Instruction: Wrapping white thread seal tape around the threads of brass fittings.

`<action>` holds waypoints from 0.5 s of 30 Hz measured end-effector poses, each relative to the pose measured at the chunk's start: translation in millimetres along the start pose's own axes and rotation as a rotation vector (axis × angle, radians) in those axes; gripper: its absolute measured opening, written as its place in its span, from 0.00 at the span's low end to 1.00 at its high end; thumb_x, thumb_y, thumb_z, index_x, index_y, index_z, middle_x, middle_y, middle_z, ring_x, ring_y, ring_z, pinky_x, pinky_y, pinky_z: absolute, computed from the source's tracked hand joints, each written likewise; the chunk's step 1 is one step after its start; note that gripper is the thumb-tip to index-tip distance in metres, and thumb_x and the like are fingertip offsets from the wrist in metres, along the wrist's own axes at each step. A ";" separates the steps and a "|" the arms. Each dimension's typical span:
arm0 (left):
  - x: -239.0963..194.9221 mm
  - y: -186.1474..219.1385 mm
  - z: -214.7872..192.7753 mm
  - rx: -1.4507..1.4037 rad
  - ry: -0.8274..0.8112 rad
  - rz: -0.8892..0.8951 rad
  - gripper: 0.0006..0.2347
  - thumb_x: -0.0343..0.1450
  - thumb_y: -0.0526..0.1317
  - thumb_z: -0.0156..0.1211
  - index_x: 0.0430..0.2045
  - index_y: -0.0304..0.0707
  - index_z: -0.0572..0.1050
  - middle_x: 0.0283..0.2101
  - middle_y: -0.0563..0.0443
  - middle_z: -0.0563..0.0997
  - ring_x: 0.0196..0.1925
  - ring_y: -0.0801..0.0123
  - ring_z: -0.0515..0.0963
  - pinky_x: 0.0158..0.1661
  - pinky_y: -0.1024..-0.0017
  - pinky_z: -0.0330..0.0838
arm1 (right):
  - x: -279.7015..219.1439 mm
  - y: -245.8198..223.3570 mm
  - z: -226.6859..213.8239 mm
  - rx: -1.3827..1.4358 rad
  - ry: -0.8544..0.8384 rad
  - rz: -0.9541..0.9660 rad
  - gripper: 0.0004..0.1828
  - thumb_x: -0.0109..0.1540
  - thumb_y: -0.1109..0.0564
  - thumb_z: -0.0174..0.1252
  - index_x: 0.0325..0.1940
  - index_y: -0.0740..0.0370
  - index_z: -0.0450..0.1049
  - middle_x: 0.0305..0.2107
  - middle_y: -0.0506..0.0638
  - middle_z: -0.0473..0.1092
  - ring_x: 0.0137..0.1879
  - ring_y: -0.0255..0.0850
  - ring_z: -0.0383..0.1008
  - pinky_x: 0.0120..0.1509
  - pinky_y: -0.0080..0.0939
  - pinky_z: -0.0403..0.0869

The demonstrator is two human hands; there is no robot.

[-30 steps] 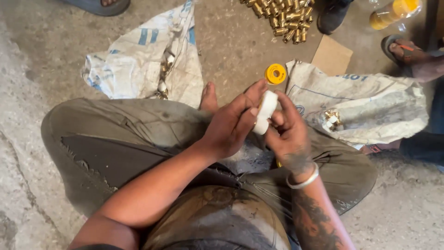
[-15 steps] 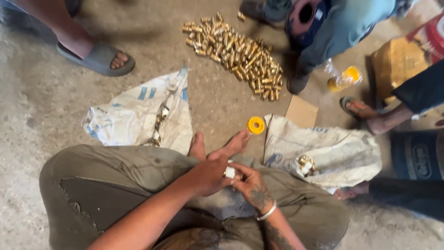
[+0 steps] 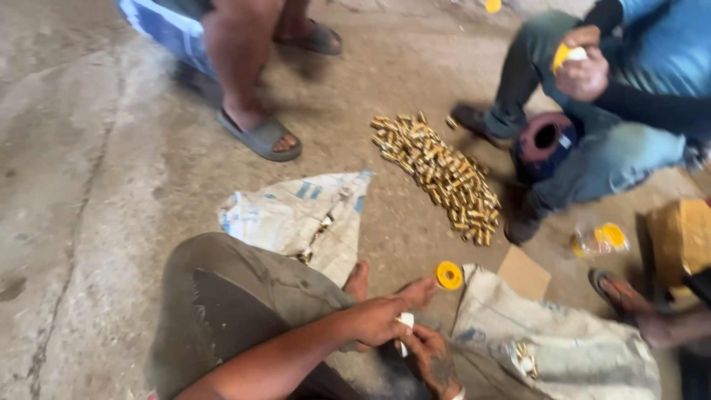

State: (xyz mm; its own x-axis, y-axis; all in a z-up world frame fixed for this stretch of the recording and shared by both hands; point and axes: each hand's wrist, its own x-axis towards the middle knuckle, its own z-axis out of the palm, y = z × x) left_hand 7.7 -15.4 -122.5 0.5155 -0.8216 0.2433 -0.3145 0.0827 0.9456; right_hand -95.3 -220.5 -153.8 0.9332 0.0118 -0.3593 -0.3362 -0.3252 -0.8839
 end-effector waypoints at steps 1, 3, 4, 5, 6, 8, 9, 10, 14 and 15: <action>0.2 -7.2 3.9 -0.002 -0.039 -0.095 0.31 0.67 0.38 0.58 0.68 0.28 0.62 0.68 0.31 0.68 0.69 0.49 0.72 0.62 0.62 0.67 | 1.2 7.9 -0.7 0.111 -0.002 0.153 0.21 0.66 0.46 0.59 0.38 0.70 0.81 0.18 0.43 0.67 0.24 0.34 0.59 0.28 0.37 0.58; 0.9 -23.4 1.4 0.041 -0.064 -0.104 0.31 0.66 0.39 0.61 0.67 0.28 0.63 0.65 0.29 0.70 0.68 0.48 0.72 0.61 0.61 0.68 | 7.9 13.0 -0.5 0.005 0.015 0.137 0.20 0.65 0.46 0.60 0.38 0.68 0.82 0.17 0.44 0.67 0.24 0.35 0.60 0.28 0.39 0.59; 2.3 -32.1 1.9 0.081 -0.106 -0.113 0.32 0.65 0.40 0.64 0.65 0.28 0.64 0.62 0.28 0.73 0.66 0.46 0.73 0.60 0.61 0.69 | 10.0 16.9 -1.7 -0.090 0.044 0.126 0.19 0.64 0.46 0.60 0.39 0.65 0.84 0.16 0.45 0.66 0.24 0.36 0.61 0.29 0.40 0.60; 3.0 -35.9 3.4 0.073 -0.114 -0.109 0.32 0.65 0.40 0.64 0.65 0.28 0.64 0.62 0.28 0.73 0.66 0.46 0.73 0.60 0.61 0.69 | 8.4 15.4 0.5 -0.091 0.053 0.134 0.19 0.64 0.46 0.60 0.39 0.65 0.84 0.16 0.45 0.66 0.24 0.36 0.61 0.29 0.40 0.60; 5.2 -40.3 5.0 0.123 -0.140 -0.103 0.31 0.64 0.40 0.67 0.63 0.27 0.66 0.63 0.28 0.72 0.66 0.46 0.72 0.59 0.60 0.68 | 7.8 14.3 1.4 -0.204 0.044 0.075 0.18 0.63 0.46 0.61 0.40 0.64 0.83 0.17 0.45 0.69 0.25 0.34 0.64 0.30 0.39 0.64; 0.0 -42.7 10.2 0.159 -0.210 -0.095 0.30 0.63 0.40 0.69 0.60 0.26 0.67 0.64 0.28 0.70 0.65 0.46 0.71 0.58 0.60 0.68 | -1.6 10.0 10.5 -0.295 0.061 0.044 0.17 0.62 0.46 0.62 0.41 0.63 0.83 0.19 0.45 0.72 0.27 0.33 0.68 0.32 0.37 0.69; -1.7 -41.1 9.6 0.196 -0.216 -0.203 0.27 0.65 0.42 0.69 0.56 0.26 0.70 0.62 0.29 0.73 0.64 0.47 0.73 0.57 0.60 0.69 | -1.7 2.7 11.7 -0.300 0.056 -0.058 0.17 0.62 0.47 0.61 0.41 0.63 0.83 0.20 0.46 0.74 0.27 0.33 0.70 0.33 0.37 0.70; -3.3 -39.3 9.1 0.235 -0.224 -0.311 0.25 0.66 0.45 0.69 0.53 0.26 0.72 0.60 0.30 0.75 0.62 0.48 0.75 0.57 0.61 0.70 | -1.9 -4.7 12.5 -0.307 0.052 -0.160 0.17 0.62 0.47 0.60 0.42 0.63 0.83 0.21 0.47 0.76 0.27 0.34 0.73 0.34 0.37 0.71; -2.3 -39.3 8.0 0.163 -0.175 -0.277 0.23 0.68 0.44 0.67 0.52 0.24 0.73 0.59 0.31 0.76 0.62 0.50 0.77 0.58 0.62 0.71 | 3.7 -7.7 11.6 -0.133 0.121 -0.037 0.17 0.63 0.47 0.58 0.43 0.62 0.83 0.22 0.50 0.78 0.28 0.36 0.74 0.34 0.40 0.71; -3.4 -12.3 3.5 0.046 -0.103 -0.094 0.24 0.68 0.41 0.65 0.54 0.22 0.69 0.62 0.29 0.71 0.64 0.48 0.73 0.59 0.60 0.68 | 3.3 -1.5 11.8 -0.175 0.131 -0.137 0.18 0.63 0.47 0.57 0.44 0.62 0.82 0.23 0.50 0.78 0.30 0.36 0.75 0.36 0.40 0.73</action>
State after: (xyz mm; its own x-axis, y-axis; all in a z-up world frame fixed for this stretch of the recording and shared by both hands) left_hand 7.1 -15.6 -135.8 0.4604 -0.8784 0.1281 -0.3061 -0.0216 0.9518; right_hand -93.2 -208.8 -157.2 0.9809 -0.0519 -0.1876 -0.1888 -0.4875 -0.8524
